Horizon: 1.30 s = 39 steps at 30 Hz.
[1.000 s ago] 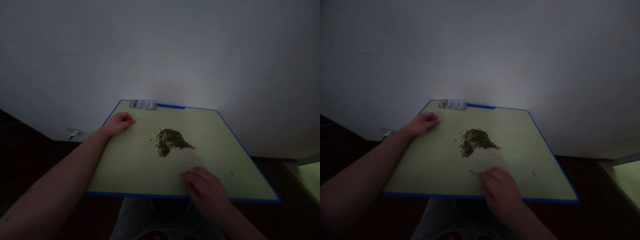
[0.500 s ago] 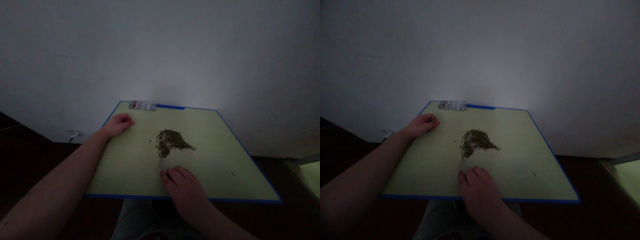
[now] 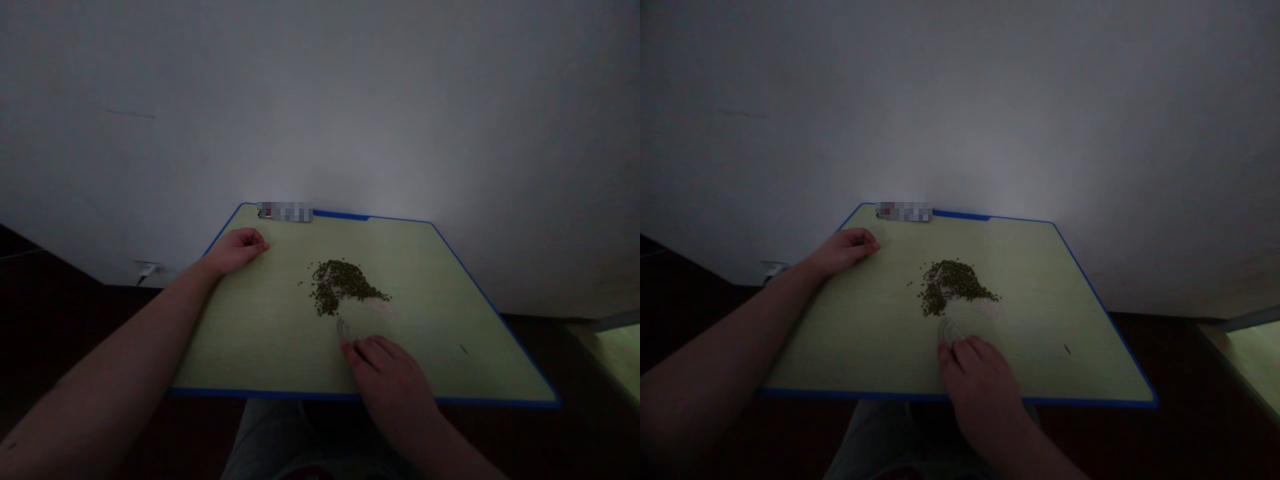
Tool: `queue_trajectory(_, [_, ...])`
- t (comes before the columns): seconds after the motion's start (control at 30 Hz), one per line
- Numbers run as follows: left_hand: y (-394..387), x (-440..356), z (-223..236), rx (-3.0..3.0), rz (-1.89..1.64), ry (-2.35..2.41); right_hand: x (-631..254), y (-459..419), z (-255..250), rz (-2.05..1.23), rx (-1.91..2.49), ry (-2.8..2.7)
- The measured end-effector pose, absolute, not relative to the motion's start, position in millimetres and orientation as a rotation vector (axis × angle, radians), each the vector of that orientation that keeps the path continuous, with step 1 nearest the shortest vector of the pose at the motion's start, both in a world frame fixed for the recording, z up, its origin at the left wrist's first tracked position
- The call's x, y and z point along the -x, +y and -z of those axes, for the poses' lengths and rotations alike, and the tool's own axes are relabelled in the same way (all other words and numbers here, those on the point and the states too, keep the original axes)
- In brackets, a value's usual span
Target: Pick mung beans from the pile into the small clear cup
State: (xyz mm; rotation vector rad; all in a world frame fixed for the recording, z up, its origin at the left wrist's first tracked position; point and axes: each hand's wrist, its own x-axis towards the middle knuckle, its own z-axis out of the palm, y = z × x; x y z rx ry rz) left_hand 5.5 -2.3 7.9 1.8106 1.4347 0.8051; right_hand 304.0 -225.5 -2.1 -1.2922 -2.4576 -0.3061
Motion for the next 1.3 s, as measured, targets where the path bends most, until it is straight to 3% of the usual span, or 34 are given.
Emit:
queue_trajectory(0.77, [-4, -7, -10, -1.797, -0.806, 1.438, -317, -205, -9, 0.125, 1.238, -2.463])
queue_trajectory(1.3, [-5, -8, -11, -1.804, -0.784, 1.455, -314, -210, -5, 0.212, 1.133, -2.475])
